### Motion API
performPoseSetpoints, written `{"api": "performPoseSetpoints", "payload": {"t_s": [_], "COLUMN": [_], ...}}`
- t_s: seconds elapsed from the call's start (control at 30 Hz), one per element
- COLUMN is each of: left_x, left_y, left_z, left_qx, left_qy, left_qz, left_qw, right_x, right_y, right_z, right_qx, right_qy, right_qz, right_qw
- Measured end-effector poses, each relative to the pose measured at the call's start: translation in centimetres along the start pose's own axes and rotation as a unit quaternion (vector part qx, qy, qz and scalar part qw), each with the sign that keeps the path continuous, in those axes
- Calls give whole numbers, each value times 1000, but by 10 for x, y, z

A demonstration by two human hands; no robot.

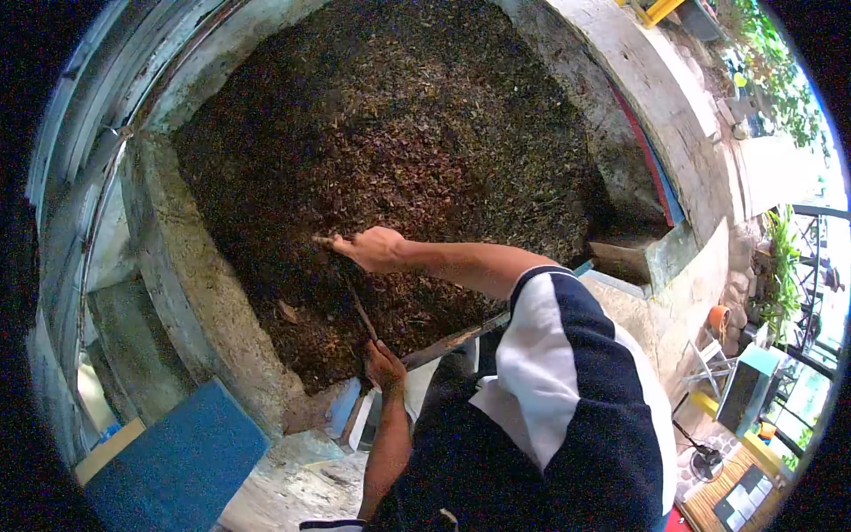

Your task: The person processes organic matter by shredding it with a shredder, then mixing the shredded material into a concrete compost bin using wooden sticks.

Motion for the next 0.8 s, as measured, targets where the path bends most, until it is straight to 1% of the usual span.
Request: {"api": "performPoseSetpoints", "payload": {"t_s": [0.03, 0.07, 0.1, 0.13, 0.17, 0.2, 0.23, 0.27, 0.3, 0.33, 0.37, 0.4, 0.47, 0.5, 0.53, 0.57, 0.6, 0.63, 0.67, 0.7, 0.73, 0.8], "left_x": [-4, -4, -6, -10, -43, -41, -37, -34, -36, -36, -35, -34, -35, -34, -33, -35, -38, -36, -35, -56, -56, -85], "left_y": [4, 7, 9, 11, 10, 9, 5, 4, 5, 8, 5, 3, 13, 13, 12, 11, 7, 9, 12, 16, 17, 13], "left_z": [3, 4, 4, 3, 19, 17, 12, 9, 10, 9, 9, 10, 8, 9, 8, 6, 6, 8, 9, 22, 26, 55], "left_qx": [-3, -3, -25, -46, -13, -13, -13, -13, -19, -22, -37, -52, -59, -51, -43, -70, -98, -98, -98, -117, -93, -70], "left_qy": [11, 11, -11, -34, -36, -37, -20, -4, -20, -18, -5, 9, 18, 5, -9, -28, -47, -49, -52, -87, -102, -78], "left_qz": [-8, -1, -30, -57, -22, -12, -26, -41, -16, -10, -11, -12, -3, 16, 36, 17, -6, -25, -43, -85, -28, 25], "left_qw": [1000, 1000, 999, 997, 999, 999, 999, 999, 999, 1000, 999, 999, 998, 999, 998, 997, 994, 994, 993, 986, 990, 994], "right_x": [3, 5, 2, -7, -16, -78, -121, -143, -164, -179, -185, -175, -151, -161, -163, -67, -45, -3, 31, 57, 75, 84], "right_y": [10, 19, 27, 39, 47, 24, 17, 19, 23, 17, 9, 0, -20, -39, -90, -39, -58, -44, -36, -33, -28, -19], "right_z": [3, 5, 8, 41, 79, -3, -4, 38, 80, 86, 99, 101, 88, 16, -47, 59, 11, 18, 10, -6, -15, -28], "right_qx": [5, 55, 104, 126, 201, 235, 148, 77, 6, -78, -75, -75, 14, 16, -22, 49, -3, 12, 12, 24, 20, 8], "right_qy": [-2, 23, 48, 88, 47, 121, 255, 118, -24, 194, 162, 163, 37, 39, -56, -6, 91, 1, -70, -105, -107, -104], "right_qz": [5, 13, 21, 55, -26, -24, -21, -121, -218, -131, -173, -170, -221, -213, -106, -171, -116, -109, -124, -113, -87, -51], "right_qw": [1000, 998, 993, 987, 978, 964, 955, 983, 976, 969, 969, 969, 975, 976, 992, 984, 989, 994, 990, 988, 990, 993]}}
Point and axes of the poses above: each hand's wrist, its own y-axis away from the middle knuckle, its own z-axis out of the back of the hand, x = y × z, the point moved 4 cm from there along -y, towards the middle knuckle, and after that the axes turned 14 degrees about y, right-handed, at the moved point
